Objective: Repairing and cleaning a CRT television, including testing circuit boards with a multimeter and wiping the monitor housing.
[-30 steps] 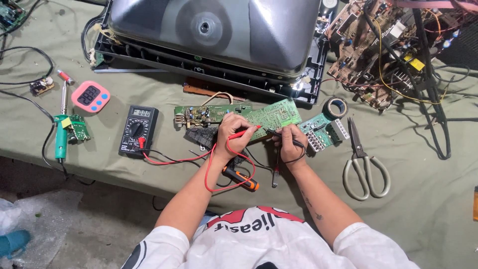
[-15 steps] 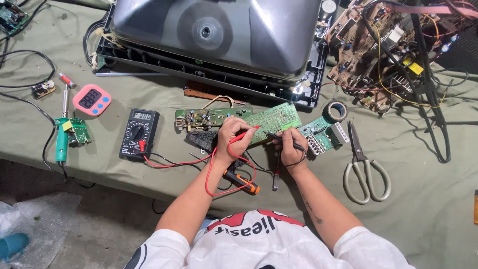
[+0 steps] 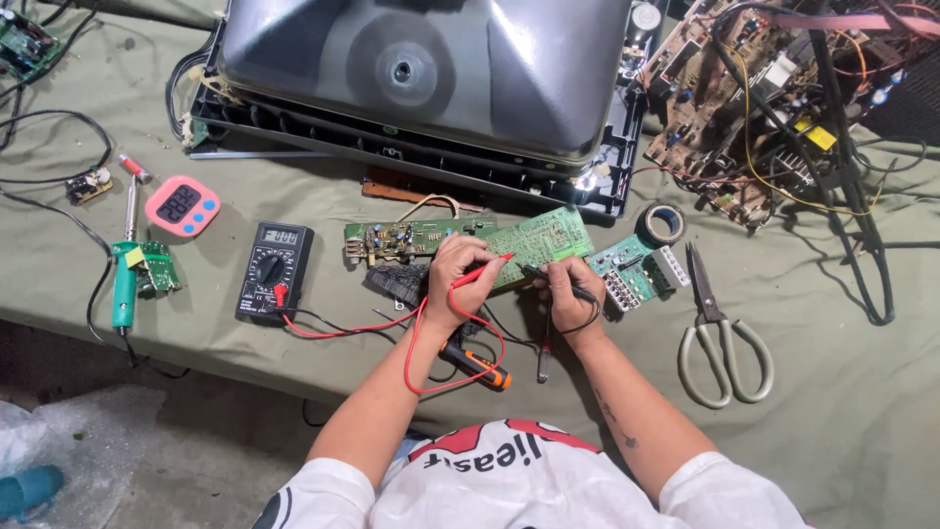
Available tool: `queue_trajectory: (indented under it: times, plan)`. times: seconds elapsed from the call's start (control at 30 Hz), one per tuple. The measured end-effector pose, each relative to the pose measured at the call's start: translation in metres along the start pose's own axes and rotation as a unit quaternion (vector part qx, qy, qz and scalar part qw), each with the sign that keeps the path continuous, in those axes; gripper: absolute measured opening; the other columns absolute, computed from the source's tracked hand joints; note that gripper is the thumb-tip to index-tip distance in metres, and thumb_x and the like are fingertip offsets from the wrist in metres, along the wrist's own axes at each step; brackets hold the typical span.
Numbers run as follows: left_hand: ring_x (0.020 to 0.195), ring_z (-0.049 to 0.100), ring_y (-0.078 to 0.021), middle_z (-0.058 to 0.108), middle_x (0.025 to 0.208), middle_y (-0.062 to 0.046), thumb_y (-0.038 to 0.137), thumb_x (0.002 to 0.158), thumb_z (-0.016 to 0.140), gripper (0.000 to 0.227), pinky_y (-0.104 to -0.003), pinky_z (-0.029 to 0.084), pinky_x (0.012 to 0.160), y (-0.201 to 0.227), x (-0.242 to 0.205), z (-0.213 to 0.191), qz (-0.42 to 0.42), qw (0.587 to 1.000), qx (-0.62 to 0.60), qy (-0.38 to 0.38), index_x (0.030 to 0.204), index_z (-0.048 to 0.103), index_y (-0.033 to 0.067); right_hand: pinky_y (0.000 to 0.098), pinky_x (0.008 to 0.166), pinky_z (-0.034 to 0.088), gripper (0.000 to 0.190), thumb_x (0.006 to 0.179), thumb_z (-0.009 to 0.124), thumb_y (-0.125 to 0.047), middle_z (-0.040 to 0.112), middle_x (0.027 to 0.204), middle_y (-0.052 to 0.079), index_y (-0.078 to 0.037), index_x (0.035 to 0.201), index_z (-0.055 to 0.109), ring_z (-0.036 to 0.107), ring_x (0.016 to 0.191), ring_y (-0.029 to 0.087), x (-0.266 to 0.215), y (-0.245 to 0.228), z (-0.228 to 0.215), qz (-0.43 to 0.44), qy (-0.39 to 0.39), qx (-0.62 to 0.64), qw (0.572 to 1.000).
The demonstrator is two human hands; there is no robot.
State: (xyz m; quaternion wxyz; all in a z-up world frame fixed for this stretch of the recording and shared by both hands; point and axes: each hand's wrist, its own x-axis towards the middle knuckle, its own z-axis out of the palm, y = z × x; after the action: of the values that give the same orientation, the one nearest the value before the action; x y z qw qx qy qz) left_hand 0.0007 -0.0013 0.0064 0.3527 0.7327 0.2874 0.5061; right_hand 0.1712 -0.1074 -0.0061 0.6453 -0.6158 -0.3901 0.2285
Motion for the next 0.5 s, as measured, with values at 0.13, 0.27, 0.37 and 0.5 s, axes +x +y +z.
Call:
queue_trajectory:
  times: [0.13,0.27,0.37,0.5]
  plan:
    - [0.092,0.072,-0.0260,0.074,0.076,-0.006,0.016,0.083,0.084,0.009,-0.047,0.040,0.109,-0.0026,-0.0007,-0.0021,0.002,1.000,-0.011,-0.022,0.079,0.076,0.0131,0.0272,0.049,0.055,0.026,0.101,0.066,-0.020,0.070,0.062,0.012,-0.003,0.082,0.073,0.065,0.051,0.015,-0.0015,-0.0021,0.0015,0.019,0.008,0.020,1.000]
    - [0.092,0.072,-0.0257,0.074,0.077,-0.006,0.016,0.084,0.084,0.010,-0.047,0.040,0.109,-0.0046,-0.0012,-0.0007,-0.006,1.000,-0.008,-0.025,0.079,0.076,0.0120,0.0279,0.048,0.056,0.026,0.100,0.068,-0.019,0.071,0.062,0.014,-0.002,0.082,0.074,0.067,0.050,0.016,-0.0011,0.0006,0.0020,0.011,0.010,0.019,1.000]
    - [0.093,0.072,-0.0256,0.075,0.078,-0.006,0.017,0.084,0.084,0.010,-0.047,0.040,0.110,-0.0047,-0.0020,-0.0017,-0.007,1.000,-0.007,-0.029,0.080,0.076,0.0122,0.0282,0.048,0.055,0.026,0.100,0.068,-0.019,0.071,0.062,0.014,-0.002,0.081,0.074,0.067,0.050,0.017,-0.0011,0.0004,0.0020,0.006,0.011,0.019,1.000]
    - [0.094,0.072,-0.0244,0.074,0.077,-0.005,0.017,0.083,0.085,0.009,-0.046,0.038,0.111,-0.0083,-0.0031,-0.0005,-0.010,0.999,-0.002,-0.032,0.081,0.077,0.0133,0.0282,0.049,0.055,0.026,0.100,0.068,-0.019,0.071,0.062,0.014,-0.002,0.082,0.074,0.067,0.050,0.017,-0.0015,0.0024,0.0029,0.005,0.014,0.019,1.000]
